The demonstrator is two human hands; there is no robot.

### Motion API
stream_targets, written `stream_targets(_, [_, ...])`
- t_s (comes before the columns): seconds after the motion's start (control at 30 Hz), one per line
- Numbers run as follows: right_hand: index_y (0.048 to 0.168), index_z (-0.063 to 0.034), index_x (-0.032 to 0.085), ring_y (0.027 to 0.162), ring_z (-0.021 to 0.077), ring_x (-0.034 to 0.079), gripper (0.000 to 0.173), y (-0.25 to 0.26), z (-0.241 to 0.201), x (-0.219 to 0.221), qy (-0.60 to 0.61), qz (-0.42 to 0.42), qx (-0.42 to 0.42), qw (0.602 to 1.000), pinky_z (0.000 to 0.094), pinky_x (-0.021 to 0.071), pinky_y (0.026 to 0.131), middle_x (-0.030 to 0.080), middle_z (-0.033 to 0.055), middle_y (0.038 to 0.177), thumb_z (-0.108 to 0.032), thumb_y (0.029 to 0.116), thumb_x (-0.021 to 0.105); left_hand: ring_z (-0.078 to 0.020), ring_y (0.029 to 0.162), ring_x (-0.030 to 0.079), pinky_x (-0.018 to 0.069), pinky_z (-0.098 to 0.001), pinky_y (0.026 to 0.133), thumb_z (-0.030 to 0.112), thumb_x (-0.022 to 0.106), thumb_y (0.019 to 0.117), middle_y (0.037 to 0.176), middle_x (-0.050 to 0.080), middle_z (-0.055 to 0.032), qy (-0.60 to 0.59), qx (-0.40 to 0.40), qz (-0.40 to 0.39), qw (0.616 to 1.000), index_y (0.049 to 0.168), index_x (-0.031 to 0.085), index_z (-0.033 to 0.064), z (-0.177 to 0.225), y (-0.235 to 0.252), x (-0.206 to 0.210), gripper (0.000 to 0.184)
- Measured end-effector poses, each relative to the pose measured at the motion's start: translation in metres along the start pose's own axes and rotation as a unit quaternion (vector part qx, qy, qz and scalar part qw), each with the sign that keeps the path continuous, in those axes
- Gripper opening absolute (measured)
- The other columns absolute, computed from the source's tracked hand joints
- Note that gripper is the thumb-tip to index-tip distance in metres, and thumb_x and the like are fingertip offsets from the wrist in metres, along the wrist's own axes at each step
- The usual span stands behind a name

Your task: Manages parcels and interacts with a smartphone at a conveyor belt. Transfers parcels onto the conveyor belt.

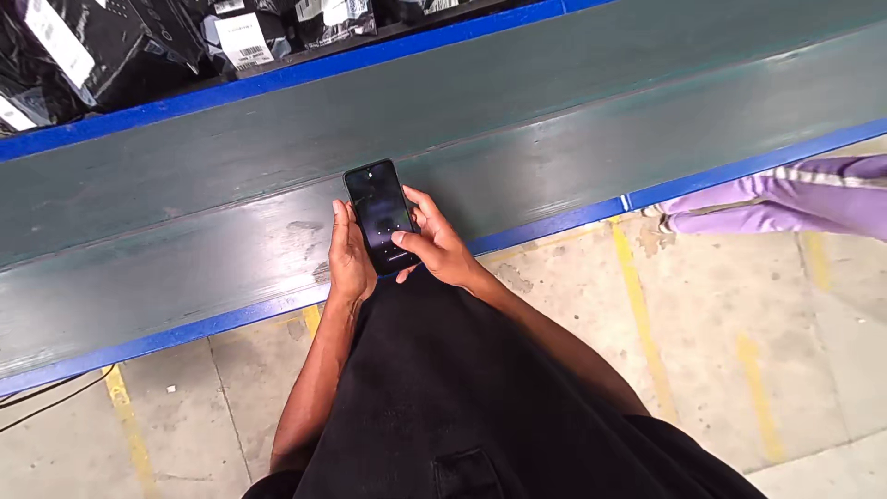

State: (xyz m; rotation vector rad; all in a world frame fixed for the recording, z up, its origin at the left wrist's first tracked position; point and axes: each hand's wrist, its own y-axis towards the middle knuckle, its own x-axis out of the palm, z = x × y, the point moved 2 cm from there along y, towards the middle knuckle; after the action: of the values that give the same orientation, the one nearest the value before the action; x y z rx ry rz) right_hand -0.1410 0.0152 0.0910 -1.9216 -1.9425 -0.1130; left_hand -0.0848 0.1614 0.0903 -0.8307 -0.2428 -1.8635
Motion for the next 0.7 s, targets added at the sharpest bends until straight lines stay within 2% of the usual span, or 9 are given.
stream_targets(0.07, [0.162,-0.0160,0.022,0.095,0.0388,0.072,0.063,-0.0022,-0.0022,-0.0025,0.028,-0.015,0.005,0.999,0.0512,0.0656,0.058,0.058,0.0224,0.129,-0.012,0.1057,0.051,-0.0296,0.132,0.055,0.0464,-0.0517,0.111,0.048,0.009,0.1104,0.142,0.055,-0.0180,-0.011,-0.004,-0.006,1.000,0.152,0.035,0.0053,0.0003,0.0009,-0.0013,0.065])
stream_targets(0.2, [0.162,-0.0138,0.021,0.100,0.0400,0.071,0.062,-0.0048,-0.0021,-0.0061,0.043,-0.024,-0.001,0.999,0.0533,0.0651,0.061,0.059,0.0233,0.129,-0.007,0.1048,0.044,-0.0282,0.128,0.058,0.0480,-0.0506,0.109,0.042,0.013,0.1116,0.137,0.059,-0.0179,-0.028,-0.021,-0.008,0.999,0.147,0.040,0.0037,0.0002,0.0016,-0.0004,0.059])
stream_targets(0.33, [0.162,-0.0116,0.020,0.101,0.0395,0.070,0.062,-0.0059,-0.0023,-0.0070,0.034,-0.018,-0.007,0.999,0.0551,0.0651,0.062,0.059,0.0226,0.129,-0.004,0.1043,0.044,-0.0276,0.126,0.059,0.0482,-0.0499,0.108,0.034,0.017,0.1117,0.133,0.060,-0.0183,-0.029,-0.020,-0.007,0.999,0.142,0.044,0.0016,-0.0002,0.0025,-0.0003,0.052])
stream_targets(0.47, [0.162,-0.0100,0.017,0.101,0.0388,0.071,0.064,-0.0066,-0.0024,-0.0063,0.026,-0.019,-0.010,0.999,0.0535,0.0654,0.062,0.060,0.0224,0.129,-0.003,0.1038,0.043,-0.0272,0.123,0.060,0.0492,-0.0497,0.107,0.027,0.028,0.1096,0.132,0.060,-0.0183,-0.031,-0.014,0.004,0.999,0.144,0.042,0.0016,-0.0026,0.0021,-0.0029,0.045])
stream_targets(0.7, [0.162,-0.0096,0.016,0.101,0.0387,0.071,0.065,-0.0085,-0.0048,-0.0045,0.020,-0.017,-0.013,1.000,0.0536,0.0656,0.061,0.060,0.0224,0.129,-0.002,0.1033,0.044,-0.0257,0.118,0.062,0.0512,-0.0475,0.103,0.012,0.032,0.1018,0.129,0.060,-0.0168,-0.004,0.000,-0.013,1.000,0.140,0.045,0.0006,-0.0022,0.0018,-0.0054,0.042])
